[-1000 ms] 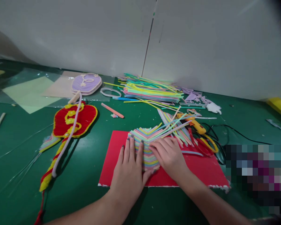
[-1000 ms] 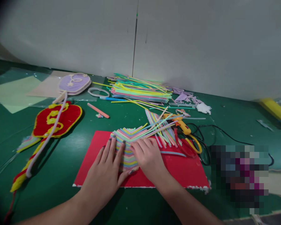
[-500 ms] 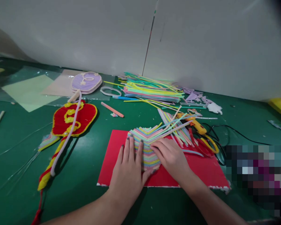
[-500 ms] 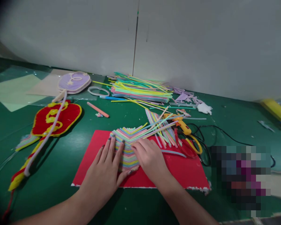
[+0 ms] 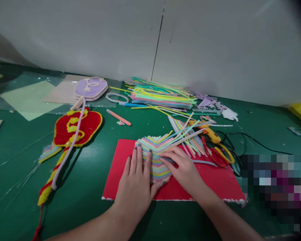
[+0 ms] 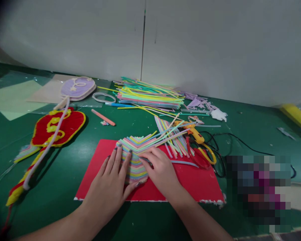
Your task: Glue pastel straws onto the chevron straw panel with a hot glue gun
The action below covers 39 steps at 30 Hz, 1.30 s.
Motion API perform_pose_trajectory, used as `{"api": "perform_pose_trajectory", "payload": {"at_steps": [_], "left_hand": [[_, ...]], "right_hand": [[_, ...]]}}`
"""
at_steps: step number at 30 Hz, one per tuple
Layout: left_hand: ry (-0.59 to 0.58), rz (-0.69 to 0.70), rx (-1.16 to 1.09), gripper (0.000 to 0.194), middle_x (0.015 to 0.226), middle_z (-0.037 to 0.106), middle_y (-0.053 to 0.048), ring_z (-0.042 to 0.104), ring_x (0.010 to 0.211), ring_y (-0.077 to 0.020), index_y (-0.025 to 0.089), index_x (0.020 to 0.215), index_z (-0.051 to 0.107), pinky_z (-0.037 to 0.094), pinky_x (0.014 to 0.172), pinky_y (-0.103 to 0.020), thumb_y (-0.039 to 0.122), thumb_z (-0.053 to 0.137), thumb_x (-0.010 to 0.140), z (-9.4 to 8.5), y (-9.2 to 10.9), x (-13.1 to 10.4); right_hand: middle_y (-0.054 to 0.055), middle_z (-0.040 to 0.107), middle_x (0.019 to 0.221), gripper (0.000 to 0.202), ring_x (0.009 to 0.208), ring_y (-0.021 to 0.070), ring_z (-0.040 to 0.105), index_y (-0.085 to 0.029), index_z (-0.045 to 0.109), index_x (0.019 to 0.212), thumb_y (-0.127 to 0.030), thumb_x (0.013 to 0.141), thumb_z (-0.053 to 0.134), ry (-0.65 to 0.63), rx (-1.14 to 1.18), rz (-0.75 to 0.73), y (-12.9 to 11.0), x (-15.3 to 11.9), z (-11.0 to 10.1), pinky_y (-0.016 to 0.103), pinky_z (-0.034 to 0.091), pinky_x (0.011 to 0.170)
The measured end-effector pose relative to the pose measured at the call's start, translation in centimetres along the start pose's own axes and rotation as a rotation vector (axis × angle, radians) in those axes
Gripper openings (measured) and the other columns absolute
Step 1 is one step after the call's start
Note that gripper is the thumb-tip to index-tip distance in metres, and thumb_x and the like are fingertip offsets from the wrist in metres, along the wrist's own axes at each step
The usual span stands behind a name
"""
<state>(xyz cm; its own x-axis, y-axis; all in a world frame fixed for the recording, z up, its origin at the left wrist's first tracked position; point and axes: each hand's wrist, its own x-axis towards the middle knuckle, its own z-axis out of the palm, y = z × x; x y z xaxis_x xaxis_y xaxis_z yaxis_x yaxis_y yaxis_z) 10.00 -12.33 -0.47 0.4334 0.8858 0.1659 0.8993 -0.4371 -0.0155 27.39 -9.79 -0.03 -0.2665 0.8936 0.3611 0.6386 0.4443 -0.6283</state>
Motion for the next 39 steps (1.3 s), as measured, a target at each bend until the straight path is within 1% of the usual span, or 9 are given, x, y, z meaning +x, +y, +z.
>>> {"api": "perform_pose_trajectory", "payload": {"at_steps": [5, 9, 15, 18, 23, 26, 29, 33, 39], "left_hand": [[-0.009, -0.011, -0.025, 0.077, 0.147, 0.032, -0.029, 0.036, 0.134, -0.0395, 0.008, 0.140, 0.042, 0.040, 0.101, -0.052, 0.064, 0.039, 0.087, 0.0, -0.1, 0.0], [-0.032, -0.014, -0.026, 0.079, 0.147, 0.031, -0.028, 0.035, 0.135, -0.0392, 0.008, 0.141, 0.042, 0.039, 0.103, -0.052, 0.064, 0.042, 0.086, -0.1, -0.1, 0.1], [-0.049, -0.015, -0.021, 0.080, 0.146, 0.031, -0.029, 0.035, 0.134, -0.0405, 0.008, 0.141, 0.041, 0.039, 0.102, -0.052, 0.060, 0.054, 0.082, -0.2, 0.0, 0.2], [-0.050, -0.013, -0.033, 0.079, 0.146, 0.031, -0.029, 0.035, 0.134, -0.0410, 0.008, 0.140, 0.043, 0.040, 0.101, -0.052, 0.060, 0.055, 0.081, -0.3, 0.0, 0.3], [-0.052, -0.020, -0.026, 0.079, 0.147, 0.031, -0.028, 0.033, 0.136, -0.0393, 0.008, 0.139, 0.045, 0.041, 0.101, -0.050, 0.062, 0.052, 0.082, -0.6, 0.0, 0.4], [-0.056, -0.015, -0.018, 0.079, 0.146, 0.032, -0.028, 0.034, 0.135, -0.0391, 0.008, 0.139, 0.045, 0.041, 0.101, -0.051, 0.064, 0.050, 0.083, -0.6, 0.0, 0.5], [-0.055, -0.011, -0.020, 0.078, 0.146, 0.033, -0.029, 0.037, 0.134, -0.0390, 0.008, 0.138, 0.046, 0.041, 0.101, -0.050, 0.064, 0.048, 0.083, -0.6, -0.1, 0.4], [-0.053, -0.013, -0.023, 0.078, 0.146, 0.032, -0.029, 0.037, 0.134, -0.0387, 0.009, 0.138, 0.045, 0.041, 0.101, -0.050, 0.064, 0.047, 0.084, -0.7, -0.1, 0.4], [-0.074, -0.016, -0.030, 0.076, 0.146, 0.031, -0.029, 0.036, 0.134, -0.0389, 0.008, 0.140, 0.043, 0.040, 0.102, -0.051, 0.060, 0.051, 0.084, -0.7, -0.1, 0.4]], "right_hand": [[0.005, 0.064, 0.087, 0.014, 0.087, 0.0180, 0.059, -0.020, 0.067, 0.096, -0.020, 0.091, 0.054, 0.003, -0.073, -0.004, 0.2, 0.2, 0.2, 0.033, 0.048, 0.077], [0.005, 0.065, 0.090, 0.016, 0.087, 0.0183, 0.057, -0.019, 0.067, 0.096, -0.017, 0.092, 0.051, -0.017, -0.171, -0.062, 0.1, 0.3, 0.0, 0.033, 0.044, 0.076], [0.005, 0.067, 0.090, 0.021, 0.082, 0.0185, 0.051, -0.016, 0.066, 0.096, -0.018, 0.095, 0.045, -0.111, -0.354, -0.287, 0.3, 1.2, -1.0, 0.033, 0.035, 0.071], [0.003, 0.068, 0.090, 0.022, 0.081, 0.0172, 0.050, -0.018, 0.066, 0.093, -0.020, 0.096, 0.044, -0.164, -0.424, -0.381, 0.4, 2.3, -1.7, 0.033, 0.031, 0.069], [0.003, 0.068, 0.092, 0.023, 0.085, 0.0166, 0.052, -0.018, 0.066, 0.089, -0.020, 0.096, 0.045, -0.321, -0.482, -0.494, 0.3, 4.2, -2.8, 0.032, 0.029, 0.072], [0.002, 0.067, 0.090, 0.023, 0.084, 0.0162, 0.052, -0.019, 0.066, 0.083, -0.020, 0.095, 0.047, -0.354, -0.463, -0.527, 0.6, 5.1, -3.0, 0.032, 0.028, 0.072], [0.001, 0.067, 0.092, 0.021, 0.089, 0.0155, 0.054, -0.021, 0.067, 0.084, -0.022, 0.094, 0.050, -0.371, -0.390, -0.499, 1.4, 5.4, -2.8, 0.031, 0.029, 0.074], [0.000, 0.068, 0.093, 0.015, 0.091, 0.0147, 0.056, -0.024, 0.069, 0.087, -0.027, 0.092, 0.055, -0.357, -0.217, -0.379, 2.4, 4.9, -2.6, 0.032, 0.033, 0.080], [0.002, 0.069, 0.090, 0.013, 0.091, 0.0162, 0.058, -0.022, 0.071, 0.085, -0.028, 0.088, 0.060, -0.206, -0.085, -0.225, 3.5, 3.6, -3.5, 0.036, 0.039, 0.087]]}}
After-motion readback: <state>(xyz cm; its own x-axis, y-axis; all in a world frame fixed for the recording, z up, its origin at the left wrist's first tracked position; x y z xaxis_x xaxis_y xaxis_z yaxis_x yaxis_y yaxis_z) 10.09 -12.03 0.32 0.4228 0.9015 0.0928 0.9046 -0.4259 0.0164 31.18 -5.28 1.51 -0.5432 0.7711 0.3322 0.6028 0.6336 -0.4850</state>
